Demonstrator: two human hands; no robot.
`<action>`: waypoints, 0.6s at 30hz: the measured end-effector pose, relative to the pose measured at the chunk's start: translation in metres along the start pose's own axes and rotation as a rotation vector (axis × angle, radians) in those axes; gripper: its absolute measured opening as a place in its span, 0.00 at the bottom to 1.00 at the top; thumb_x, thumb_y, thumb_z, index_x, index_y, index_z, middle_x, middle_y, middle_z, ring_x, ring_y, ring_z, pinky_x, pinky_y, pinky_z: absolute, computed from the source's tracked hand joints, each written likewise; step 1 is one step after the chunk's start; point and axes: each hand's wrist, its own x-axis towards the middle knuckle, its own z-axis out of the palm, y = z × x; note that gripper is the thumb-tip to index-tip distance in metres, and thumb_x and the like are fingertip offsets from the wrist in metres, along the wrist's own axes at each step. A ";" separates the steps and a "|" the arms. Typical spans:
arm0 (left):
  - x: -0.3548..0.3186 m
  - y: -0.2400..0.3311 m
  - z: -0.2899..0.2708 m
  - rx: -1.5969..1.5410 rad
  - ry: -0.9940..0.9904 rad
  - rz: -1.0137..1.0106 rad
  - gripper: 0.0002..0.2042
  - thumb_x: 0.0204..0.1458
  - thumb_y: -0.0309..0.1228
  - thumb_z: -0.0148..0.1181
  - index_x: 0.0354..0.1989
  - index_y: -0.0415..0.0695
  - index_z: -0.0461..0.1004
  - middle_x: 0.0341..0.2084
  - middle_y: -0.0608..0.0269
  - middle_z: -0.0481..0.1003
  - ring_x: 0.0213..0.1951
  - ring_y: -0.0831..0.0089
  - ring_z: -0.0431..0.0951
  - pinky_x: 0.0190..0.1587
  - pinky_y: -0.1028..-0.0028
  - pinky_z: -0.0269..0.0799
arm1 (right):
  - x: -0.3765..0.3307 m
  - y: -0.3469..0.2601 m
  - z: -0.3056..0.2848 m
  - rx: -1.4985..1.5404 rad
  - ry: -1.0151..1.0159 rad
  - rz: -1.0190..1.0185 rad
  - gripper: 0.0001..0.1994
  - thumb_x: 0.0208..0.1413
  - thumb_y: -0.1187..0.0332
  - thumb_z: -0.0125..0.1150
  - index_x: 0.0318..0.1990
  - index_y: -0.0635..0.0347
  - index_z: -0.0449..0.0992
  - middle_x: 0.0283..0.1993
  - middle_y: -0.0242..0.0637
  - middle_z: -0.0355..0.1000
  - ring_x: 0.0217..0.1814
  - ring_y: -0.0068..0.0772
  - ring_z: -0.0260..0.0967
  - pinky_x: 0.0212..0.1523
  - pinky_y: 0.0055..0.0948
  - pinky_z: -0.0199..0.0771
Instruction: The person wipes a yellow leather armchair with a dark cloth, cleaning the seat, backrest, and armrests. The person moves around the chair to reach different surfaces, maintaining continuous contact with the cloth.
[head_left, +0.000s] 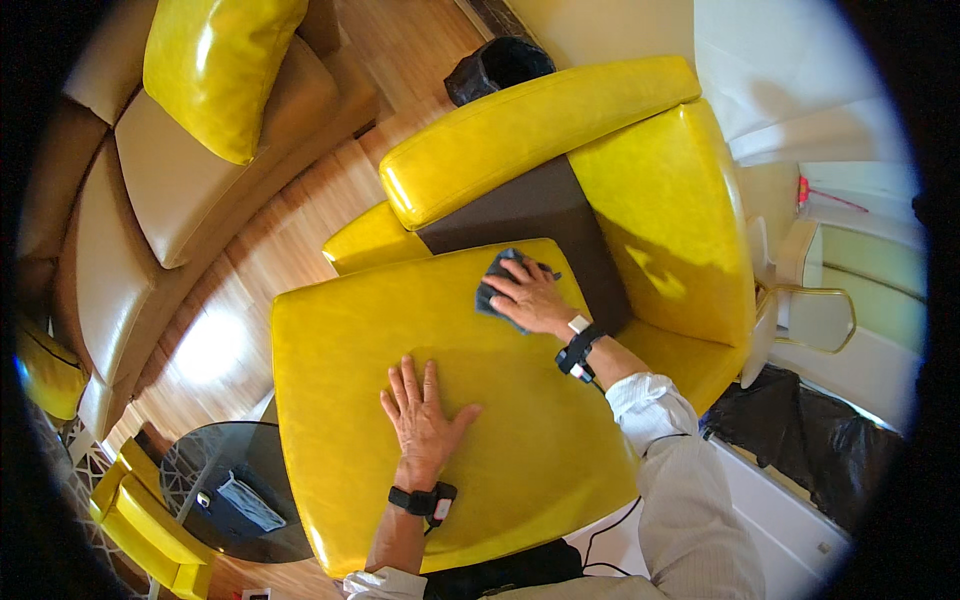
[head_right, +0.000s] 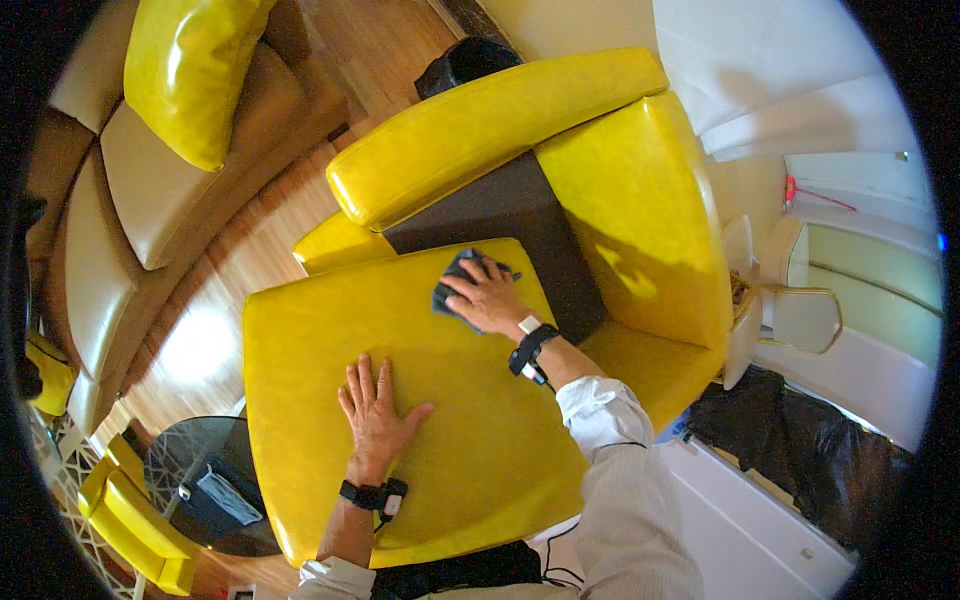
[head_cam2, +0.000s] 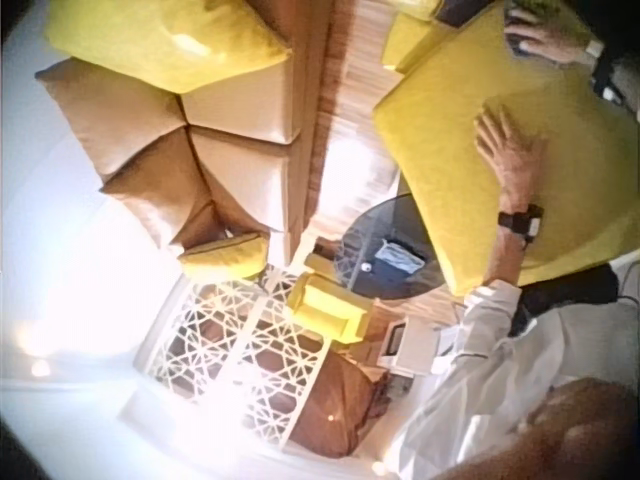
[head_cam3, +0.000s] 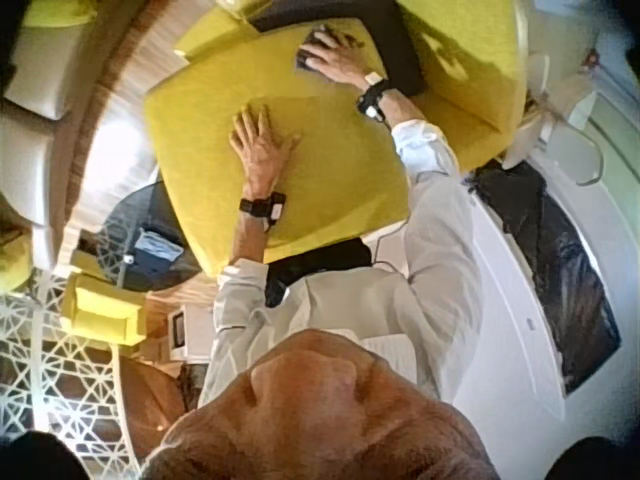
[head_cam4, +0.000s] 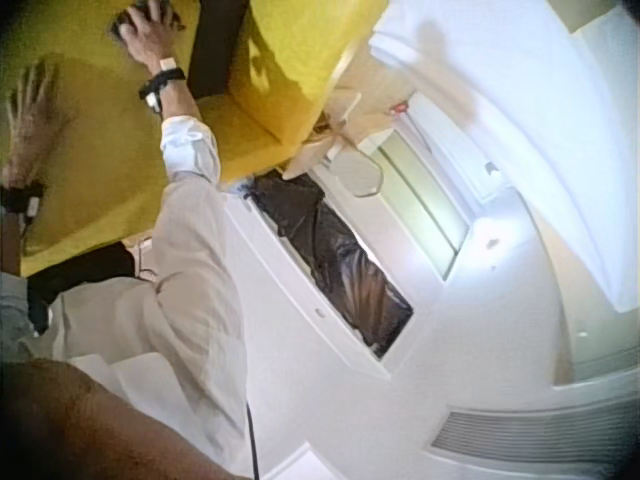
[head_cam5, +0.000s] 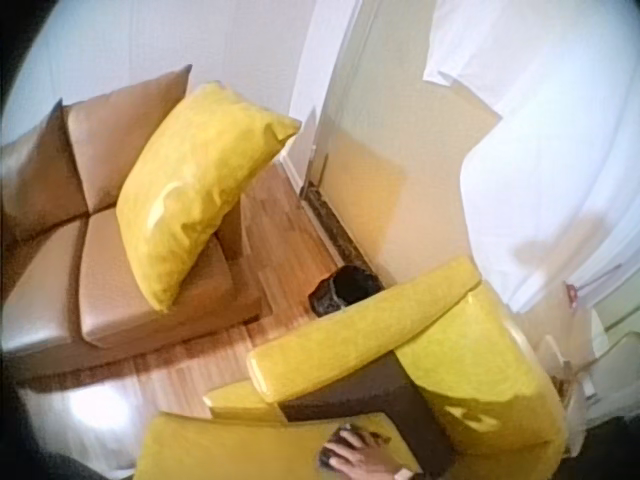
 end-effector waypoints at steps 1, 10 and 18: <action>0.000 -0.003 0.001 0.021 -0.022 -0.008 0.54 0.54 0.63 0.73 0.83 0.44 0.60 0.84 0.36 0.47 0.84 0.34 0.42 0.80 0.29 0.37 | 0.010 0.007 -0.003 -0.102 -0.051 -0.014 0.28 0.74 0.39 0.50 0.77 0.26 0.71 0.89 0.39 0.51 0.84 0.76 0.49 0.78 0.81 0.52; -0.001 -0.008 0.009 0.034 -0.001 0.020 0.55 0.55 0.65 0.72 0.83 0.42 0.59 0.85 0.35 0.47 0.84 0.33 0.42 0.80 0.29 0.37 | 0.072 -0.105 0.018 0.213 0.232 -0.091 0.24 0.71 0.43 0.55 0.71 0.29 0.78 0.82 0.42 0.60 0.81 0.71 0.53 0.74 0.78 0.57; 0.001 -0.006 0.010 0.052 -0.013 0.005 0.55 0.54 0.65 0.72 0.83 0.43 0.59 0.85 0.38 0.46 0.85 0.36 0.41 0.80 0.29 0.37 | -0.017 -0.005 -0.010 0.218 0.041 0.195 0.28 0.71 0.39 0.51 0.76 0.25 0.72 0.87 0.39 0.52 0.85 0.72 0.47 0.79 0.76 0.49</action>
